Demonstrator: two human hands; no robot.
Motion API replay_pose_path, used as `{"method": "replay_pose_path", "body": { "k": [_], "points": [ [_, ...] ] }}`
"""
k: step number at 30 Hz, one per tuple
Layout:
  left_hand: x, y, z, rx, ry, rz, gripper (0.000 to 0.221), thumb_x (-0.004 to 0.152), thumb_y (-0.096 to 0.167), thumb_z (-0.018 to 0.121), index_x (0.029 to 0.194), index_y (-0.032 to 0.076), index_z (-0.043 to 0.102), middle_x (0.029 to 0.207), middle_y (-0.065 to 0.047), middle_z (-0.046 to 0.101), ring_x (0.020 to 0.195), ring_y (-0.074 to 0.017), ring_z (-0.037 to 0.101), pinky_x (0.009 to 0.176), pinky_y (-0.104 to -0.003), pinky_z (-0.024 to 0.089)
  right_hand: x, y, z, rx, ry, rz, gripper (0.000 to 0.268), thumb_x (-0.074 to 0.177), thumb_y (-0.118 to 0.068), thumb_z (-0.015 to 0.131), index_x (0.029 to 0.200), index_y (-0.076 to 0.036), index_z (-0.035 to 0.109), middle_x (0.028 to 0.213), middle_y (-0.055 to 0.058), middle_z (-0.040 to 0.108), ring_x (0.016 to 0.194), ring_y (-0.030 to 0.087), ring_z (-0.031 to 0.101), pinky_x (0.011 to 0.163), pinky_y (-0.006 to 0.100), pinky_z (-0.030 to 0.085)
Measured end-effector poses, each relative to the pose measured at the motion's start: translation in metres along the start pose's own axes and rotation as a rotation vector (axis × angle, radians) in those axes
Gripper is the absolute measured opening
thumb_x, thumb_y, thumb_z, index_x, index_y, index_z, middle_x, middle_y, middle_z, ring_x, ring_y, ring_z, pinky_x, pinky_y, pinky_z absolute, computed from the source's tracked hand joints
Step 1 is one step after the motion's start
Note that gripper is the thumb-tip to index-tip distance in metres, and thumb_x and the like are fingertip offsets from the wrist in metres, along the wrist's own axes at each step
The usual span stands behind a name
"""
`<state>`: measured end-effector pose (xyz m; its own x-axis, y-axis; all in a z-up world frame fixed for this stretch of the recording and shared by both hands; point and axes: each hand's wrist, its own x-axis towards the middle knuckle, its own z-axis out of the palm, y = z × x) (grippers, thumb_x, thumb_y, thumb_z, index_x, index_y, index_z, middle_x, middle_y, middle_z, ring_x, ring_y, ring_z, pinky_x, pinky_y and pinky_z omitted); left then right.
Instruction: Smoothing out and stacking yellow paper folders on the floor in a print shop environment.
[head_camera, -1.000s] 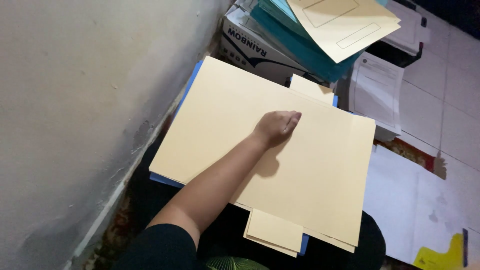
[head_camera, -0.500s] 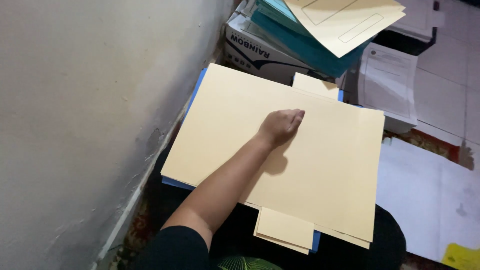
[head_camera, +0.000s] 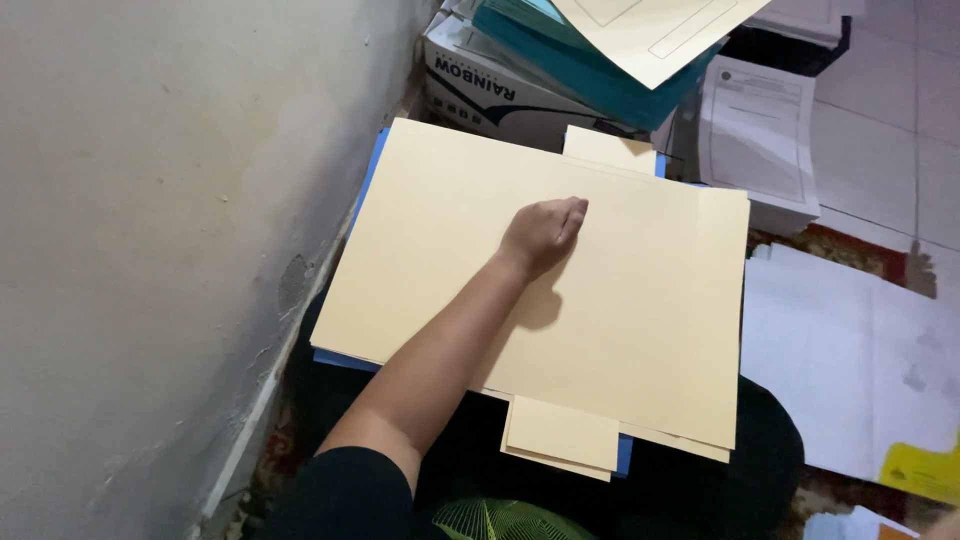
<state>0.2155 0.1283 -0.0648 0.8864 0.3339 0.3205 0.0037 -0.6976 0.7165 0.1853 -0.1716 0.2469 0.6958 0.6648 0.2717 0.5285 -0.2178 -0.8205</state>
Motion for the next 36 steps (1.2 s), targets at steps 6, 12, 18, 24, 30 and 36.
{"method": "replay_pose_path", "body": {
  "k": [6,12,18,24,30,36],
  "points": [
    [-0.014,-0.006,0.017,0.298,0.023,0.272,0.022,0.099,0.035,0.051,0.103,0.018,0.064,0.086,-0.006,0.067,0.086,-0.0293,0.071,0.076,-0.042,0.056,-0.056,0.055,0.031,-0.006,0.028,-0.084,0.018,0.098,-0.012,0.058,0.111,-0.004,0.065,0.109,0.012,0.072,0.101,0.022,0.074,0.093,0.033,0.061],
    [-0.142,0.066,-0.036,0.278,-0.154,0.545,0.035,0.099,0.027,0.056,0.13,0.009,0.057,0.143,-0.02,0.054,0.13,-0.0383,0.048,0.104,-0.052,0.033,-0.082,0.137,0.074,-0.014,0.092,-0.201,0.017,0.096,-0.009,0.058,0.107,-0.003,0.069,0.109,0.012,0.073,0.104,0.022,0.073,0.096,0.033,0.059],
    [-0.194,0.067,-0.085,0.141,-0.481,0.415,0.05,0.101,0.039,0.06,0.142,0.011,0.057,0.16,-0.024,0.04,0.148,-0.0449,0.032,0.118,-0.064,0.018,-0.128,0.264,0.135,-0.309,-0.34,-0.107,0.027,0.089,-0.023,0.068,0.114,-0.016,0.075,0.12,0.008,0.067,0.111,0.027,0.066,0.094,0.041,0.052],
    [-0.19,0.066,-0.09,0.073,-0.625,0.248,0.083,0.075,0.048,0.08,0.146,0.016,0.051,0.166,-0.015,0.03,0.155,-0.0377,0.018,0.122,-0.059,0.005,-0.139,0.234,0.156,-0.644,-0.528,0.088,0.078,0.083,-0.088,0.062,0.139,-0.036,0.048,0.138,-0.001,0.042,0.135,0.022,0.04,0.102,0.046,0.038],
    [-0.196,0.077,-0.096,0.154,-0.655,0.288,0.123,0.056,0.072,0.073,0.156,0.011,0.037,0.168,-0.019,0.02,0.156,-0.0399,0.007,0.122,-0.059,-0.005,-0.15,0.213,0.158,-0.761,-0.603,-0.016,0.104,0.075,-0.06,0.101,0.15,-0.029,0.036,0.148,0.01,0.031,0.143,0.034,0.025,0.111,0.049,0.028],
    [-0.194,0.091,-0.112,0.039,-0.654,0.258,0.109,0.065,0.079,0.059,0.149,0.011,0.046,0.166,-0.021,0.025,0.156,-0.0417,0.007,0.121,-0.061,-0.005,-0.141,0.208,0.137,-0.209,-0.586,0.207,0.05,0.084,-0.053,0.085,0.125,-0.028,0.072,0.138,-0.001,0.06,0.135,0.019,0.053,0.109,0.04,0.041]
  ]
}}
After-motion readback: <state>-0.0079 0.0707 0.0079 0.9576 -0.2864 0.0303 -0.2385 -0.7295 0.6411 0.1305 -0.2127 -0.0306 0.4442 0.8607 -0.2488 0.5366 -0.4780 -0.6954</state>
